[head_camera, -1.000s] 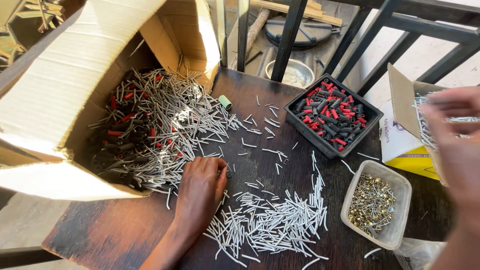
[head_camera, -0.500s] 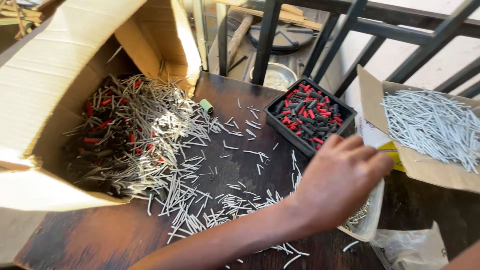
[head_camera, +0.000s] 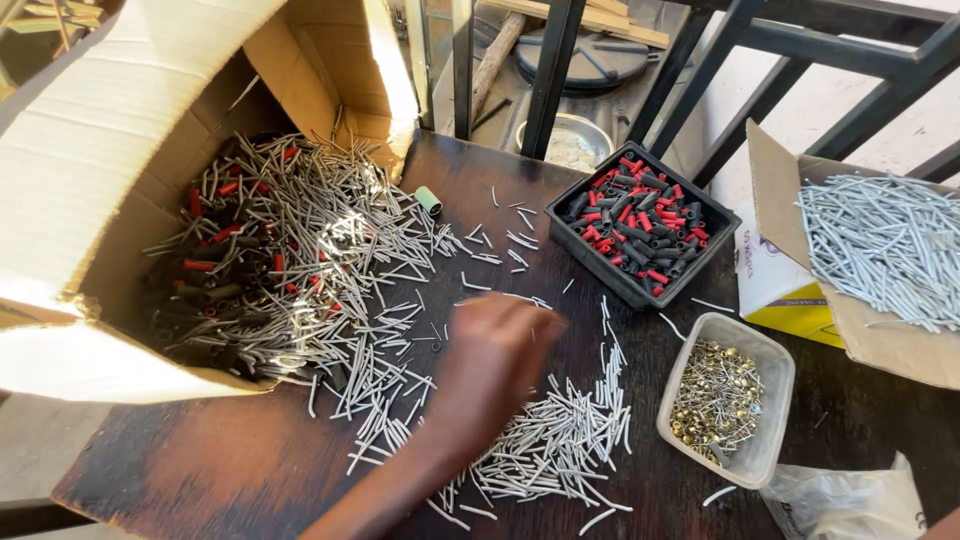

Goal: Sorting small metal pins and plastic sleeves from a pile into separate containers

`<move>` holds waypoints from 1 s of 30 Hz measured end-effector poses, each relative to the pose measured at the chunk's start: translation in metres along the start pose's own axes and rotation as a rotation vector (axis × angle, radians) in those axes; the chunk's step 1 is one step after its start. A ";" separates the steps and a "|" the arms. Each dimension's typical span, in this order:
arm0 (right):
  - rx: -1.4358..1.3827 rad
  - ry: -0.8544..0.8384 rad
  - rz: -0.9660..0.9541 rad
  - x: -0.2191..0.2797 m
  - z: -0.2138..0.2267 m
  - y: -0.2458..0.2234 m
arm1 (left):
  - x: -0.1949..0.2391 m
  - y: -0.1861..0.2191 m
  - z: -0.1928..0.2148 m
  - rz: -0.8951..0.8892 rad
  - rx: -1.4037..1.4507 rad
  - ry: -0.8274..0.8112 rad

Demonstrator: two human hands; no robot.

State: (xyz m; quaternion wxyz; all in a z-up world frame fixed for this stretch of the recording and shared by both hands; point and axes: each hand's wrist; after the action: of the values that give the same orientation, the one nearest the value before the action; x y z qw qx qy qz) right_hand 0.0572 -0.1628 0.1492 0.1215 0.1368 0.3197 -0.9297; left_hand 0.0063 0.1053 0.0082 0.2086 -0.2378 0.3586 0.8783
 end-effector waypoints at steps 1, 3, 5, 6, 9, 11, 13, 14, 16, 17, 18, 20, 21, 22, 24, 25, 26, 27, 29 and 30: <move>-0.001 -0.003 -0.004 0.001 -0.012 -0.009 | 0.006 -0.014 0.017 0.063 -0.056 0.084; -0.004 -0.010 -0.011 -0.001 -0.031 -0.024 | 0.038 -0.050 0.032 0.256 -0.189 0.026; -0.009 -0.015 -0.008 0.000 -0.063 -0.047 | 0.061 -0.076 0.047 0.448 -0.323 -0.029; -0.029 -0.209 0.089 0.000 -0.084 -0.061 | 0.069 -0.083 0.053 0.438 -0.360 -0.049; 0.128 -0.689 0.122 0.003 -0.140 -0.090 | 0.076 -0.085 0.060 0.421 -0.393 -0.133; 0.313 -0.969 0.048 0.009 -0.170 -0.095 | 0.078 -0.085 0.056 0.416 -0.383 -0.200; 0.300 -1.033 0.069 0.016 -0.195 -0.087 | 0.081 -0.090 0.046 0.309 -0.446 -0.209; 0.304 -1.033 0.072 0.019 -0.208 -0.076 | 0.080 -0.091 0.045 0.310 -0.445 -0.205; 0.344 -0.935 0.210 0.028 -0.232 -0.053 | 0.079 -0.090 0.042 0.275 -0.532 -0.225; 0.346 -0.937 0.209 0.031 -0.239 -0.048 | 0.079 -0.089 0.040 0.276 -0.529 -0.225; 0.355 -0.886 0.252 0.034 -0.246 -0.043 | 0.079 -0.089 0.039 0.263 -0.607 -0.246; 0.361 -0.836 0.297 0.038 -0.256 -0.040 | 0.079 -0.090 0.038 0.252 -0.686 -0.269; 0.396 -0.819 0.326 0.038 -0.258 -0.040 | 0.079 -0.091 0.038 0.234 -0.724 -0.267; 0.433 -0.801 0.351 0.040 -0.259 -0.040 | 0.078 -0.092 0.037 0.213 -0.760 -0.266; 0.451 -0.819 0.336 0.040 -0.253 -0.048 | 0.079 -0.093 0.039 0.225 -0.720 -0.257; 0.469 -0.836 0.323 0.040 -0.250 -0.052 | 0.079 -0.094 0.039 0.239 -0.680 -0.247; 0.467 -0.833 0.318 0.034 -0.238 -0.060 | 0.078 -0.091 0.041 0.234 -0.681 -0.249; 0.439 -0.898 0.206 0.029 -0.226 -0.068 | 0.078 -0.089 0.043 0.288 -0.515 -0.201; 0.413 -0.956 0.087 0.014 -0.197 -0.072 | 0.070 -0.078 0.044 0.333 -0.342 -0.154; 0.432 -0.900 0.027 0.006 -0.182 -0.070 | 0.065 -0.071 0.046 0.307 -0.229 -0.101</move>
State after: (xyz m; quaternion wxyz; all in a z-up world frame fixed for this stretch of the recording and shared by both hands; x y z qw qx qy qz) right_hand 0.0620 0.0040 0.0482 0.2281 -0.2520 0.0338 -0.9399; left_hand -0.0196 0.1976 -0.0372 0.0615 -0.1583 0.2774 0.9456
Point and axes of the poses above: each hand's wrist, its own x-axis away from the middle knuckle, its own z-axis out of the back of the hand, y = z × x, and after that the axes turned 8 degrees about -y, right-handed
